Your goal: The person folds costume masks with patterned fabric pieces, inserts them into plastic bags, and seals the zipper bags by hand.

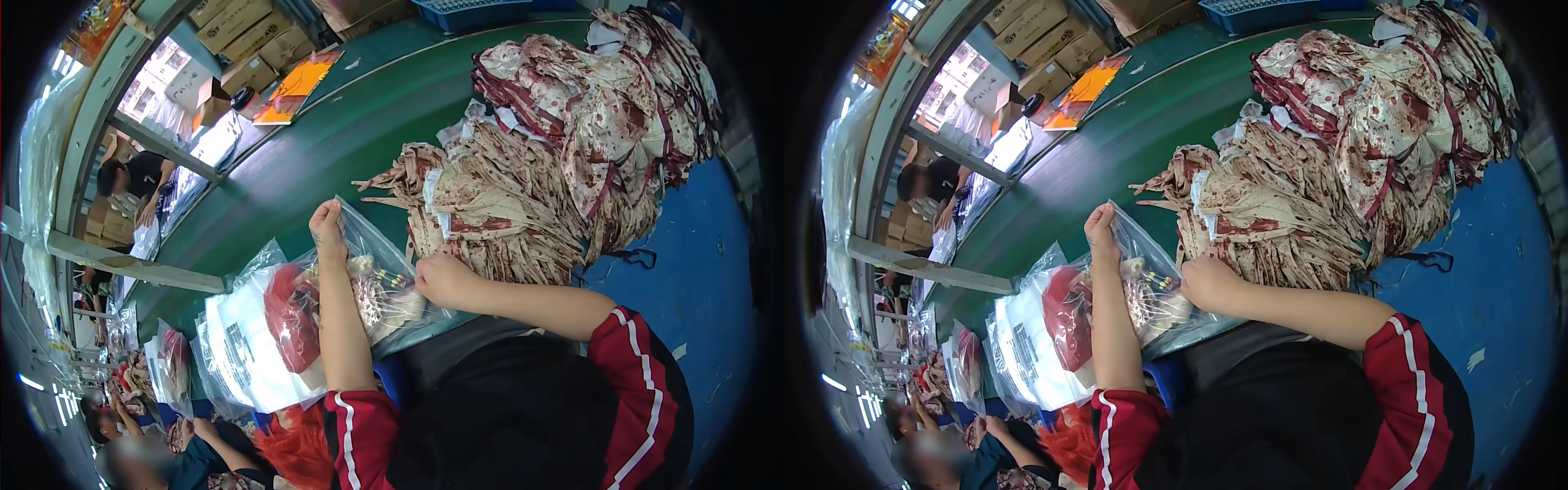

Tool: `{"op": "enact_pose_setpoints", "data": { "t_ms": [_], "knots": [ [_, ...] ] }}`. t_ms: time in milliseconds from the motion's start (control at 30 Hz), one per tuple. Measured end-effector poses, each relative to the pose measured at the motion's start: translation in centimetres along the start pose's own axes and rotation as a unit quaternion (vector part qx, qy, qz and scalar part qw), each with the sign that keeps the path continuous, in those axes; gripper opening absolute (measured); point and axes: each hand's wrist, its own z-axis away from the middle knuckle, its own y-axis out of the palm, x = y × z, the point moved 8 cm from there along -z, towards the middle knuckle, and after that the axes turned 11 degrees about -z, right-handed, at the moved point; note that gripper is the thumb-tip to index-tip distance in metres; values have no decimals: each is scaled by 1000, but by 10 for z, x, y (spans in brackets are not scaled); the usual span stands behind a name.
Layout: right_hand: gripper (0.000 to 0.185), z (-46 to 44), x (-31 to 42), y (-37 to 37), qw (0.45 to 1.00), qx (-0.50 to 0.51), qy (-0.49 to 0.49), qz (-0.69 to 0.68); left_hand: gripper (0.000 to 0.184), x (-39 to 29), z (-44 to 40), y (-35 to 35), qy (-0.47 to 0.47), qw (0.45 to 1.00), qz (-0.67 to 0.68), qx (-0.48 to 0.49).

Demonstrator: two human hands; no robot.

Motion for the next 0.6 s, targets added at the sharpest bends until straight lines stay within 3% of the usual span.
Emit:
{"op": "enact_pose_setpoints", "data": {
  "t_ms": [433,600],
  "knots": [
    [14,35,17,-15,996,-9,52,-76,7,-1,3,4,5,1000,-24,-16],
    [16,67,23,-14,995,-42,20,-84,7,0,6,2,2,999,-40,-11]
  ]
}}
